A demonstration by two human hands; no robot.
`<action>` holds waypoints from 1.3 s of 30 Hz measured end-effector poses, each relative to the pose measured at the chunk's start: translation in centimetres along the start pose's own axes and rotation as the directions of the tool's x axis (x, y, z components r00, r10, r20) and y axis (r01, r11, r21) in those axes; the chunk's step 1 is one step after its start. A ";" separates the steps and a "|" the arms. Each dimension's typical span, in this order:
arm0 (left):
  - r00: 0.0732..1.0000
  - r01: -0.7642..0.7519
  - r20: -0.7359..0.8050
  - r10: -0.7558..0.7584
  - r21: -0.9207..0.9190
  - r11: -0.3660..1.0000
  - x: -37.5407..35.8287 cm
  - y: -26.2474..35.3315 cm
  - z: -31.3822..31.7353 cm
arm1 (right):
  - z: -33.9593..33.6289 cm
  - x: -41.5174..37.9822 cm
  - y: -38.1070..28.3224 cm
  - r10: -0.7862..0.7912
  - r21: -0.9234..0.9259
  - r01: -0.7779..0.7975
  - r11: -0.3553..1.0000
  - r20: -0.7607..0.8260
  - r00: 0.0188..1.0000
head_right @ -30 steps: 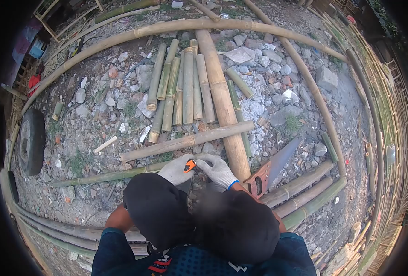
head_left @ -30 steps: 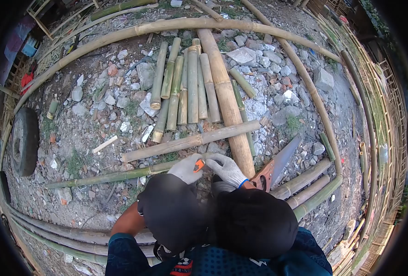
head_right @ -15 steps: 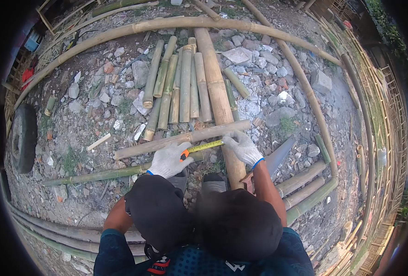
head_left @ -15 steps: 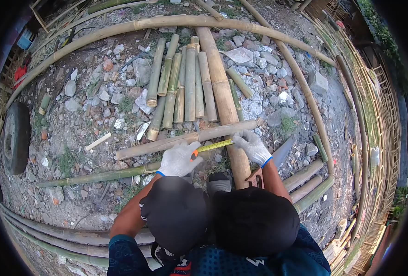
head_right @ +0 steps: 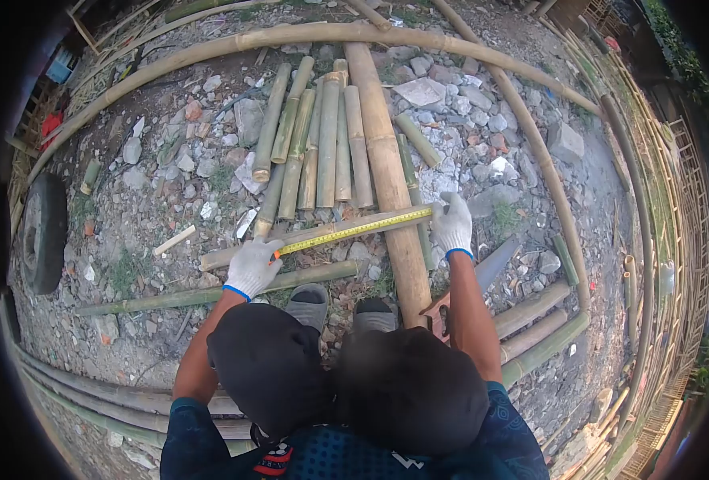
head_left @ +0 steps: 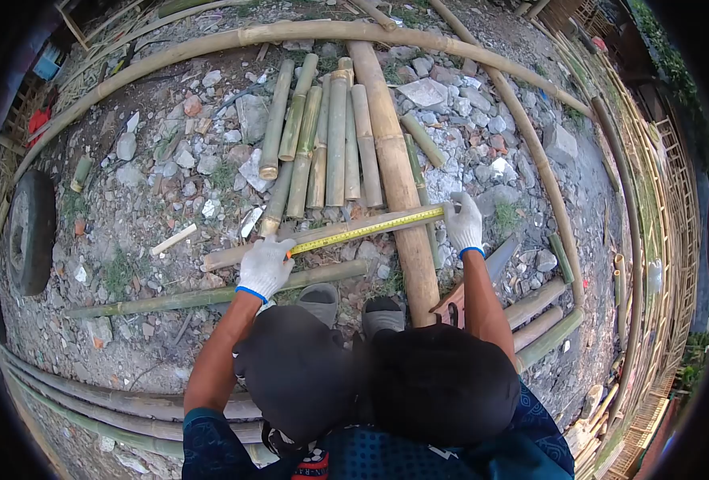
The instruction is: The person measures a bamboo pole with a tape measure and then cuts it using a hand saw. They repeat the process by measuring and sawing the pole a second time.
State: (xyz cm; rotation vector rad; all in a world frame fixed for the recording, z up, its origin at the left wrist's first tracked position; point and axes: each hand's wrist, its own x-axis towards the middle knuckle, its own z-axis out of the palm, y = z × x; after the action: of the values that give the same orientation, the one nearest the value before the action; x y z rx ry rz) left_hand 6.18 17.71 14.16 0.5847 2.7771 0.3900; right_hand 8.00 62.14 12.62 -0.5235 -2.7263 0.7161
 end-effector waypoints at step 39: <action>0.998 0.053 0.020 -0.051 -0.098 0.994 3.1 1.6 1.0 | -0.3 -9.7 -2.8 -0.184 -0.261 0.160 0.952 -0.073 0.980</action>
State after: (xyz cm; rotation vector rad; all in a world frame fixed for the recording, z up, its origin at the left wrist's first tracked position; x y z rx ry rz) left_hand 4.33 20.69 13.08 0.4890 2.7320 0.5040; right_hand 16.04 56.05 12.70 -0.3558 -2.7437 0.2916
